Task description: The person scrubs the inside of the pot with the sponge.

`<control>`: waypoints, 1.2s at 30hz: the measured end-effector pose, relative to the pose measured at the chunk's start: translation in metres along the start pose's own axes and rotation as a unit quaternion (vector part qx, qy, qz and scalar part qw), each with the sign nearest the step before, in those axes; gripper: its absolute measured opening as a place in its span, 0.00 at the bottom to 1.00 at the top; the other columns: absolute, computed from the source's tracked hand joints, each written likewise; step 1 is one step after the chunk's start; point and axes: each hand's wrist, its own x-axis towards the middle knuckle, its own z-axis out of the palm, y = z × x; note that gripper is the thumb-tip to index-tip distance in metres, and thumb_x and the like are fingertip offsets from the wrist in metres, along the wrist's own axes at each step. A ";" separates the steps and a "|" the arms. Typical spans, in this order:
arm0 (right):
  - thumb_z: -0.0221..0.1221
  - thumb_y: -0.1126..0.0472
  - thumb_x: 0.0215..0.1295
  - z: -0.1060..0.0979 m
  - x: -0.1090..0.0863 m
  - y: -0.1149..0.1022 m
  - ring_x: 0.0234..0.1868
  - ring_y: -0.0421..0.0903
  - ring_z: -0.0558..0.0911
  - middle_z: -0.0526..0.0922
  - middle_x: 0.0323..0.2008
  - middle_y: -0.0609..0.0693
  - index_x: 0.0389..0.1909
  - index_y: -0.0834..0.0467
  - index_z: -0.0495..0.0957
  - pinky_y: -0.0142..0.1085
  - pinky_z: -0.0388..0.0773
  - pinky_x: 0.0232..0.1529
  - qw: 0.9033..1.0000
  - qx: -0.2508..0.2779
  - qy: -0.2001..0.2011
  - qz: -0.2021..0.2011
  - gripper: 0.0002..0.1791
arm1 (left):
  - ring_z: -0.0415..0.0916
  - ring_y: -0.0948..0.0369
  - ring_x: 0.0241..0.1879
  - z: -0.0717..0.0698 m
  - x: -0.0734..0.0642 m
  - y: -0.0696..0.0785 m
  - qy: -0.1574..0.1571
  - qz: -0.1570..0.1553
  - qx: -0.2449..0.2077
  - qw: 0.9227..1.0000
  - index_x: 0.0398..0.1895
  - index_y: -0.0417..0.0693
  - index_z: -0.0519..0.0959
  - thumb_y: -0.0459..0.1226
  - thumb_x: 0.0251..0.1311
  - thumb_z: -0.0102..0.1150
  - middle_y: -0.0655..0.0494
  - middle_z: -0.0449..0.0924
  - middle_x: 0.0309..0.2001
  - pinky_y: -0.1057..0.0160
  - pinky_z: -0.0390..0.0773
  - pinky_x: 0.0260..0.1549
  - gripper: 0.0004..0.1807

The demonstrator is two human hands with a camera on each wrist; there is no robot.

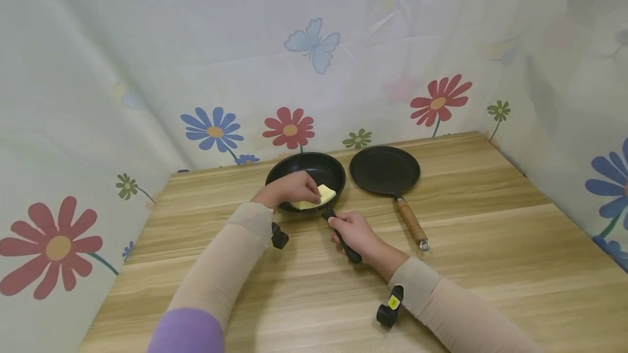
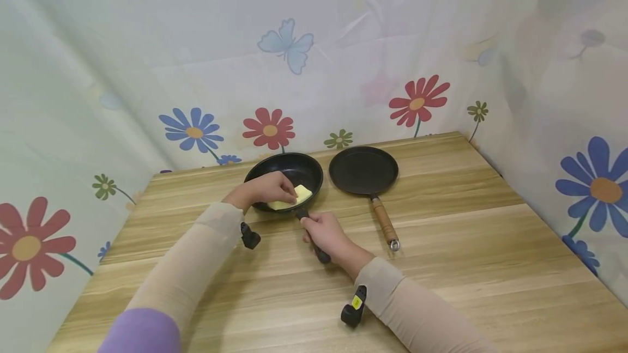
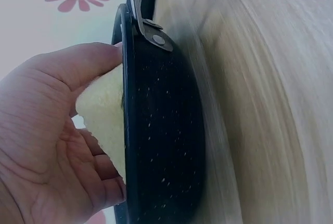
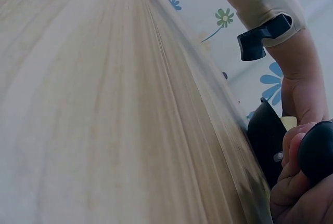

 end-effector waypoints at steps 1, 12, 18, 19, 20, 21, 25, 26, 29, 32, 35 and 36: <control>0.53 0.57 0.74 0.000 0.000 0.000 0.15 0.41 0.68 0.74 0.17 0.48 0.49 0.69 0.81 0.33 0.67 0.13 1.000 -0.002 0.000 -0.001 0.18 | 0.77 0.63 0.34 0.001 0.000 0.000 0.002 -0.002 -0.002 1.000 0.35 0.53 0.90 0.44 0.61 0.67 0.63 0.86 0.33 0.62 0.78 0.40 0.07; 0.51 0.57 0.76 0.003 0.000 0.003 0.16 0.41 0.68 0.73 0.17 0.48 0.53 0.67 0.80 0.33 0.67 0.14 1.000 -0.012 -0.013 -0.008 0.19 | 0.73 0.61 0.33 0.011 0.008 0.001 0.025 -0.012 -0.052 0.998 0.36 0.51 0.87 0.45 0.65 0.63 0.60 0.81 0.32 0.63 0.72 0.36 0.09; 0.51 0.58 0.75 0.005 0.001 0.004 0.16 0.41 0.68 0.73 0.16 0.47 0.49 0.68 0.80 0.33 0.67 0.13 1.000 -0.014 -0.004 -0.014 0.18 | 0.70 0.61 0.30 0.013 0.007 0.002 0.031 -0.013 -0.085 0.996 0.32 0.51 0.85 0.45 0.65 0.62 0.60 0.76 0.27 0.63 0.69 0.34 0.09; 0.51 0.58 0.75 0.006 0.001 0.004 0.15 0.41 0.68 0.73 0.16 0.47 0.49 0.68 0.80 0.33 0.67 0.12 1.000 -0.014 -0.001 -0.016 0.17 | 0.70 0.61 0.29 0.013 0.006 0.002 0.031 -0.015 -0.090 0.995 0.32 0.51 0.85 0.45 0.65 0.62 0.60 0.75 0.26 0.63 0.69 0.33 0.10; 0.52 0.58 0.75 0.007 0.001 0.005 0.15 0.40 0.68 0.73 0.16 0.47 0.48 0.68 0.81 0.33 0.66 0.12 1.000 -0.012 0.001 -0.016 0.17 | 0.69 0.61 0.29 0.013 0.006 0.001 0.030 -0.016 -0.097 0.995 0.32 0.51 0.85 0.46 0.65 0.62 0.60 0.75 0.26 0.63 0.69 0.33 0.10; 0.52 0.59 0.75 0.007 0.001 0.005 0.15 0.40 0.68 0.73 0.15 0.47 0.46 0.68 0.81 0.33 0.66 0.12 1.000 -0.013 0.004 -0.019 0.16 | 0.69 0.61 0.29 0.014 0.007 0.001 0.028 -0.017 -0.103 0.994 0.32 0.51 0.84 0.46 0.65 0.62 0.60 0.74 0.26 0.63 0.68 0.33 0.10; 0.51 0.59 0.75 0.010 0.001 0.005 0.15 0.41 0.67 0.72 0.16 0.48 0.38 0.68 0.79 0.34 0.66 0.12 1.000 -0.010 0.010 -0.028 0.15 | 0.67 0.61 0.28 0.014 0.008 0.000 0.015 -0.014 -0.120 0.993 0.31 0.51 0.84 0.46 0.66 0.62 0.60 0.73 0.25 0.62 0.67 0.33 0.11; 0.51 0.60 0.75 0.011 0.000 0.004 0.15 0.41 0.67 0.72 0.16 0.48 0.37 0.68 0.78 0.34 0.66 0.12 1.000 -0.008 0.011 -0.029 0.15 | 0.68 0.61 0.29 0.014 0.008 0.000 0.010 -0.011 -0.120 0.993 0.32 0.51 0.84 0.46 0.66 0.62 0.60 0.73 0.25 0.63 0.67 0.33 0.11; 0.51 0.60 0.75 0.012 -0.002 0.002 0.15 0.42 0.67 0.72 0.16 0.48 0.36 0.68 0.76 0.34 0.66 0.12 1.000 0.001 0.015 -0.023 0.15 | 0.69 0.60 0.30 0.011 0.009 0.001 -0.008 -0.004 -0.105 0.994 0.34 0.51 0.84 0.46 0.67 0.62 0.60 0.75 0.29 0.63 0.69 0.34 0.10; 0.51 0.60 0.76 0.012 -0.003 0.000 0.15 0.42 0.67 0.72 0.16 0.48 0.39 0.70 0.77 0.34 0.66 0.12 1.000 0.008 0.021 -0.015 0.15 | 0.72 0.61 0.33 0.006 0.007 0.004 -0.024 0.004 -0.078 0.997 0.38 0.51 0.85 0.45 0.67 0.62 0.59 0.80 0.33 0.63 0.72 0.38 0.09; 0.51 0.60 0.76 0.010 -0.003 -0.002 0.15 0.42 0.67 0.72 0.17 0.48 0.41 0.71 0.77 0.33 0.65 0.13 1.000 0.010 0.026 -0.010 0.16 | 0.75 0.60 0.36 -0.002 0.005 0.009 -0.039 0.011 -0.054 0.998 0.40 0.50 0.86 0.45 0.66 0.63 0.58 0.82 0.36 0.61 0.74 0.42 0.09; 0.51 0.60 0.76 0.009 -0.003 -0.003 0.14 0.41 0.66 0.72 0.17 0.48 0.42 0.71 0.77 0.33 0.65 0.13 1.000 0.011 0.027 -0.009 0.16 | 0.75 0.60 0.37 -0.004 0.004 0.009 -0.043 0.013 -0.047 0.998 0.40 0.50 0.86 0.45 0.66 0.64 0.58 0.82 0.36 0.61 0.74 0.43 0.09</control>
